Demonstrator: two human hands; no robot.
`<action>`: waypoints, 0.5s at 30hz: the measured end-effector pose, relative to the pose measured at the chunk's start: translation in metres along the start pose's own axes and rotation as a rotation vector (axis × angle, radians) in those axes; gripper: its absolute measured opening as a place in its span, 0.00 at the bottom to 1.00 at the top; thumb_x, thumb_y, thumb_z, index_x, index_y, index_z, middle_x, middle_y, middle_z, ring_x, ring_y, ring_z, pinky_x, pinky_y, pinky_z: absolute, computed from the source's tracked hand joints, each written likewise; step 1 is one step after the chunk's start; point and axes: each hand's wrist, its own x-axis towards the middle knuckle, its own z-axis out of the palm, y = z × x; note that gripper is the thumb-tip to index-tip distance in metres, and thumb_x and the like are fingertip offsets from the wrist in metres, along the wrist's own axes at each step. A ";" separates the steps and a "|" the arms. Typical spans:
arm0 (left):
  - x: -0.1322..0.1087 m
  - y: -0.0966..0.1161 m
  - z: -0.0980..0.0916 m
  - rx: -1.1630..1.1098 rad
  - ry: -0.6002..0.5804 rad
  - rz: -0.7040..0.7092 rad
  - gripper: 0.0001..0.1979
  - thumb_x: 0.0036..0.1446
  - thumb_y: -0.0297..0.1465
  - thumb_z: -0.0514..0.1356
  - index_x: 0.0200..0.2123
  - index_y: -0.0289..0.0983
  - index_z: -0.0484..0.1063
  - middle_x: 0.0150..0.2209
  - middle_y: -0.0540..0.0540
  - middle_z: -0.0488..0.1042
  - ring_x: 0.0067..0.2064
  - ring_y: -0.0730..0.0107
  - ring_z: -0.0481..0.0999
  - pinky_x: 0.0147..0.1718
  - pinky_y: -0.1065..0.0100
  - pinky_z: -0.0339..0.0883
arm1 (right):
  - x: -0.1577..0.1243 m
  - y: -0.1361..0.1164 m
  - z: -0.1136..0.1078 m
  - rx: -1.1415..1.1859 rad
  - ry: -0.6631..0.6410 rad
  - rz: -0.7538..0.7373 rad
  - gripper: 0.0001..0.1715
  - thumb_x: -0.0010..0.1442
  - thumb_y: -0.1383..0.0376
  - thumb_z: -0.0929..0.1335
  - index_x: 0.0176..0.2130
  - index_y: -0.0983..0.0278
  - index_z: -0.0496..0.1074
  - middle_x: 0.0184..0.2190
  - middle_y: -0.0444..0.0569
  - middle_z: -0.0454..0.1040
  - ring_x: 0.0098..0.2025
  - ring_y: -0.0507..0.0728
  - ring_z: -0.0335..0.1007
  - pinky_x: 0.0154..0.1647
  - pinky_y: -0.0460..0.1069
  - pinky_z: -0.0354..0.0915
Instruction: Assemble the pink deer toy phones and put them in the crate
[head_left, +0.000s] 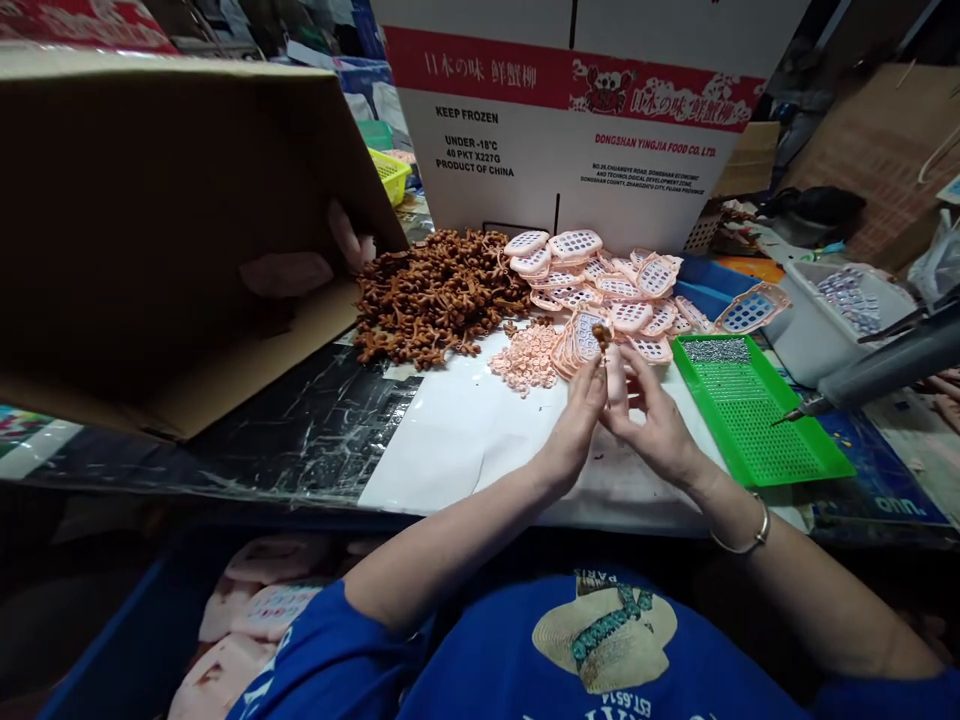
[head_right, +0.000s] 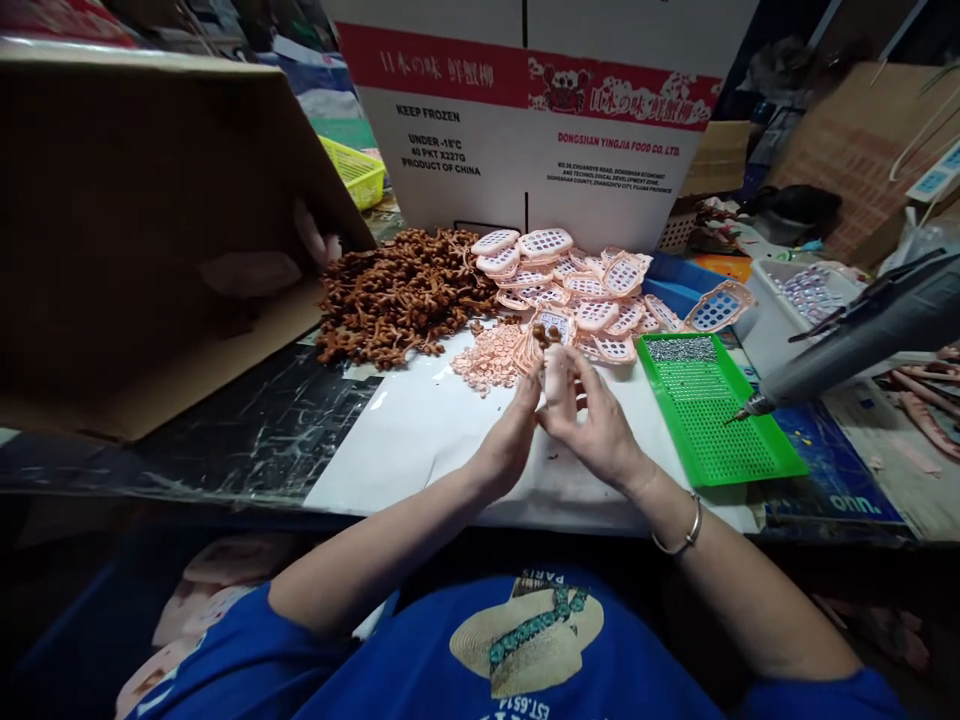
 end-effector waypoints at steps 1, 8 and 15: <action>0.006 0.001 -0.007 -0.004 0.064 -0.011 0.25 0.71 0.44 0.47 0.67 0.45 0.54 0.70 0.40 0.55 0.71 0.58 0.55 0.66 0.51 0.56 | 0.012 -0.002 -0.004 -0.109 0.043 -0.001 0.51 0.54 0.48 0.73 0.68 0.60 0.54 0.62 0.62 0.67 0.58 0.68 0.69 0.58 0.66 0.68; 0.026 -0.005 -0.036 -0.170 0.372 -0.238 0.20 0.66 0.38 0.54 0.59 0.41 0.62 0.65 0.41 0.62 0.62 0.61 0.66 0.60 0.59 0.62 | 0.086 -0.017 0.000 -0.726 0.055 0.111 0.49 0.57 0.49 0.69 0.68 0.69 0.55 0.58 0.69 0.68 0.62 0.76 0.62 0.60 0.67 0.58; 0.022 -0.011 -0.032 -0.216 0.367 -0.145 0.17 0.64 0.40 0.56 0.54 0.40 0.66 0.56 0.43 0.69 0.56 0.64 0.70 0.56 0.62 0.64 | 0.104 -0.022 0.016 -0.808 0.054 0.167 0.48 0.60 0.48 0.66 0.68 0.71 0.53 0.57 0.71 0.69 0.59 0.75 0.66 0.58 0.66 0.59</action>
